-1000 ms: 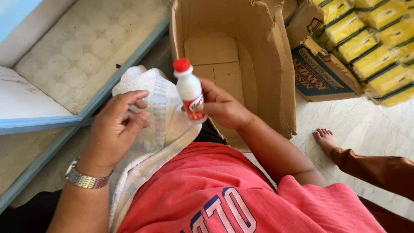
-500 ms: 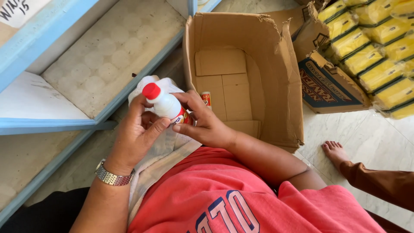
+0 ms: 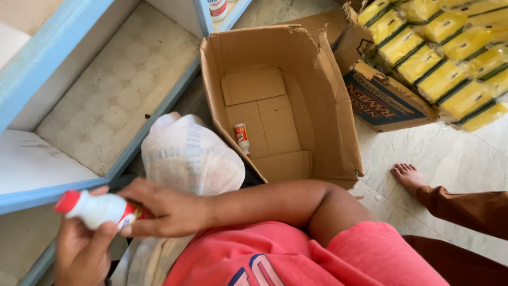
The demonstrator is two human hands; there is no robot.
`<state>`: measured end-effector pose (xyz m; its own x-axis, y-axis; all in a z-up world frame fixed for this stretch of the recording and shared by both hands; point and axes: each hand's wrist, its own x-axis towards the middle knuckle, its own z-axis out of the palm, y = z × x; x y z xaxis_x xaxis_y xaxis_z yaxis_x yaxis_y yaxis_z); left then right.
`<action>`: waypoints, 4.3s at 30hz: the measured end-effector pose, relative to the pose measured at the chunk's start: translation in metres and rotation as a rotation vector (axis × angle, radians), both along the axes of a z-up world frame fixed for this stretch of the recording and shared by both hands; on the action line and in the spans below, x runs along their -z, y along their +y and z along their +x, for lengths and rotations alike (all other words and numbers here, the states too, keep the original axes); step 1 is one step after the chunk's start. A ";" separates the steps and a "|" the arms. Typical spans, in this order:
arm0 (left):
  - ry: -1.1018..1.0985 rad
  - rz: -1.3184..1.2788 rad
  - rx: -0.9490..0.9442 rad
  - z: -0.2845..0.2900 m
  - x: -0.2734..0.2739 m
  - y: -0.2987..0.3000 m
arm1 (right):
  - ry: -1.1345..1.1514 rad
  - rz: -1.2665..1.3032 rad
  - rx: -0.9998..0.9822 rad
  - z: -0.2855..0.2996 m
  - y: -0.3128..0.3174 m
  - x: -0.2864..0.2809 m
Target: Organizing and restocking small bottles of cleaning solution onto retail shelves from a cardboard box.
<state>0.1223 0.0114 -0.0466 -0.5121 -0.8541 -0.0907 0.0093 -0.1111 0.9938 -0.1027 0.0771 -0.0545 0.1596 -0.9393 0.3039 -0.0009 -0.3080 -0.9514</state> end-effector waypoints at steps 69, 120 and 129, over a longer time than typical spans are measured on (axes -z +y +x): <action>0.068 -0.229 -0.328 0.018 -0.029 0.020 | -0.414 0.147 -0.259 0.065 -0.109 -0.025; 0.353 -0.389 -0.189 0.005 -0.072 0.018 | 0.272 -0.188 -0.074 0.051 -0.041 -0.041; 0.792 -0.078 -0.226 0.019 -0.040 0.012 | 0.356 -0.356 -0.030 0.056 -0.044 -0.039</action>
